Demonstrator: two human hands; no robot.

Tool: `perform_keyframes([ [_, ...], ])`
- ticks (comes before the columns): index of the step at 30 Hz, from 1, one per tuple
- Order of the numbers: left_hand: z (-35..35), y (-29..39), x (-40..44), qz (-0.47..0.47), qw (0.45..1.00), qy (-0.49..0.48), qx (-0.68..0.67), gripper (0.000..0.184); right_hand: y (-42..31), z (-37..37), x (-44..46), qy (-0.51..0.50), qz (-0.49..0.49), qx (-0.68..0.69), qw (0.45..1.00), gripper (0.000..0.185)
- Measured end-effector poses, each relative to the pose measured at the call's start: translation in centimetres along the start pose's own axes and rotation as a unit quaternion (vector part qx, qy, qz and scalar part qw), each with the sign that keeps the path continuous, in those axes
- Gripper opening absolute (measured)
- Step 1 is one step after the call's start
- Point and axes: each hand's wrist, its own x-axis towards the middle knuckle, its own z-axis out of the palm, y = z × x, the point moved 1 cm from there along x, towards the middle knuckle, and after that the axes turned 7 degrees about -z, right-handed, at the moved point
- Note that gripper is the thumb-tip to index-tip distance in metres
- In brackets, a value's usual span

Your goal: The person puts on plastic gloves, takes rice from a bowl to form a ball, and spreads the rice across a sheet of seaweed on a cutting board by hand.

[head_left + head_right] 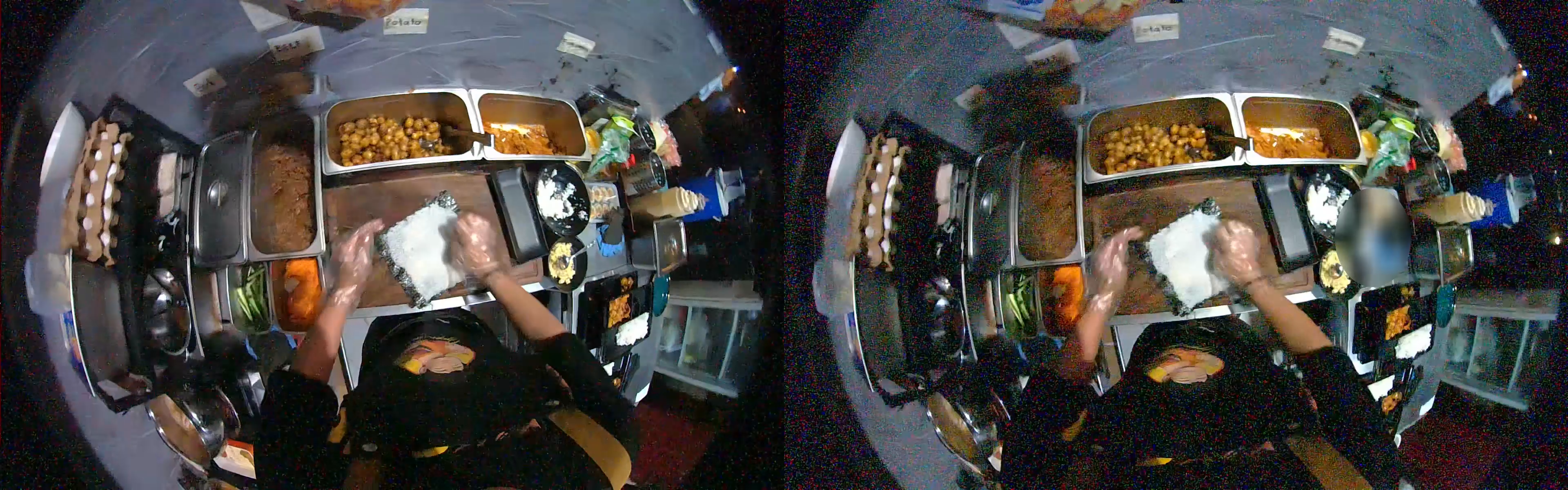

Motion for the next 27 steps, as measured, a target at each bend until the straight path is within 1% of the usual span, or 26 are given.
perform_keyframes([
  [1, -1.7, 0.8, -1.5, 0.045, 0.994, 0.015, 0.103, 0.029, -1.0, 0.8, 1.5, 0.028, -0.062, -0.04, 0.997, 0.04],
  [2, -2.4, 0.6, -3.2, 0.042, 0.993, 0.025, 0.108, 0.029, -1.9, 1.6, 2.9, 0.058, -0.125, -0.079, 0.987, 0.053],
  [3, -3.1, 0.3, -4.9, 0.036, 0.992, 0.036, 0.116, 0.03, -2.9, 2.0, 4.7, 0.059, -0.135, -0.075, 0.986, 0.053],
  [4, -3.7, 0.0, -6.5, 0.03, 0.991, 0.046, 0.124, 0.031, -4.0, 2.5, 6.4, -0.002, -0.157, -0.039, 0.987, 0.063],
  [5, -3.3, -0.4, -8.1, 0.013, 0.993, 0.08, 0.088, 0.032, -4.8, 2.9, 7.5, -0.065, -0.178, -0.004, 0.982, 0.074],
  [6, -2.5, -0.7, -9.7, -0.004, 0.992, 0.111, 0.052, 0.032, -5.2, 3.0, 8.2, -0.07, -0.184, 0.001, 0.98, 0.074],
  [7, -2.8, 0.3, -10.8, -0.016, 0.985, 0.11, 0.132, 0.033, -5.6, 3.2, 8.5, -0.09, -0.226, 0.006, 0.97, 0.077],
  [8, -3.0, 1.2, -11.8, -0.097, 0.984, 0.069, 0.135, 0.032, -6.1, 3.3, 8.8, -0.107, -0.267, 0.01, 0.958, 0.081],
  [9, -2.6, 0.3, -12.6, -0.07, 0.988, 0.077, 0.116, 0.035, -6.3, 3.5, 8.7, -0.109, -0.298, -0.011, 0.948, 0.078],
  [10, -1.8, -1.4, -13.4, -0.043, 0.991, 0.083, 0.096, 0.039, -6.9, 3.7, 8.5, -0.11, -0.3, -0.008, 0.947, 0.078],
  [11, -0.3, -4.5, -14.0, 0.021, 0.991, 0.124, 0.052, 0.046, -7.3, 3.9, 8.3, -0.103, -0.31, -0.012, 0.945, 0.078],
  [12, 0.1, -4.2, -13.9, 0.017, 0.991, 0.124, 0.051, 0.046, -7.5, 4.0, 8.2, -0.098, -0.319, -0.018, 0.943, 0.078],
  [14, 1.2, -3.6, -13.9, -0.076, 0.986, 0.111, 0.097, 0.054, -8.5, 4.7, 8.2, -0.107, -0.305, -0.023, 0.946, 0.076],
  [15, 1.7, -3.3, -13.4, -0.081, 0.986, 0.098, 0.104, 0.064, -9.0, 4.7, 8.5, -0.093, -0.28, -0.016, 0.955, 0.075],
  [16, 2.0, -3.1, -12.7, -0.079, 0.987, 0.097, 0.103, 0.064, -9.4, 4.6, 8.8, -0.074, -0.255, -0.01, 0.964, 0.074],
  [18, 2.9, -2.4, -10.8, -0.065, 0.977, 0.105, 0.174, 0.075, -10.0, 4.5, 9.4, -0.054, -0.254, -0.027, 0.965, 0.072],
  [19, 3.3, -1.3, -9.7, -0.088, 0.978, 0.075, 0.172, 0.083, -10.0, 4.9, 9.9, -0.022, -0.25, -0.004, 0.968, 0.07],
  [20, 3.9, -1.0, -8.7, -0.084, 0.979, 0.076, 0.169, 0.083, -9.6, 5.3, 10.0, 0.007, -0.245, 0.02, 0.969, 0.068],
  [21, 4.5, -0.9, -7.7, -0.073, 0.961, 0.052, 0.26, 0.085, -9.0, 5.1, 10.8, 0.002, -0.253, 0.118, 0.96, 0.064],
  [22, 5.2, -1.1, -6.8, -0.061, 0.934, 0.027, 0.351, 0.087, -8.4, 3.9, 10.0, 0.003, -0.252, 0.117, 0.961, 0.064],
  [23, 6.1, -1.1, -5.9, -0.04, 0.91, -0.008, 0.411, 0.095, -7.1, 2.5, 9.1, 0.016, -0.123, 0.286, 0.95, 0.06],
  [24, 7.2, -1.5, -5.3, -0.038, 0.91, -0.009, 0.413, 0.095, -5.6, 1.0, 8.3, 0.03, 0.01, 0.442, 0.896, 0.057],
  [26, 10.2, -2.1, -4.3, 0.058, 0.891, -0.055, 0.446, 0.103, -1.8, -1.1, 5.5, 0.134, -0.002, 0.517, 0.845, 0.044],
  [27, 11.5, -1.3, -3.4, 0.042, 0.907, -0.07, 0.412, 0.105, 0.0, -2.5, 3.7, 0.135, 0.032, 0.472, 0.87, 0.036],
])
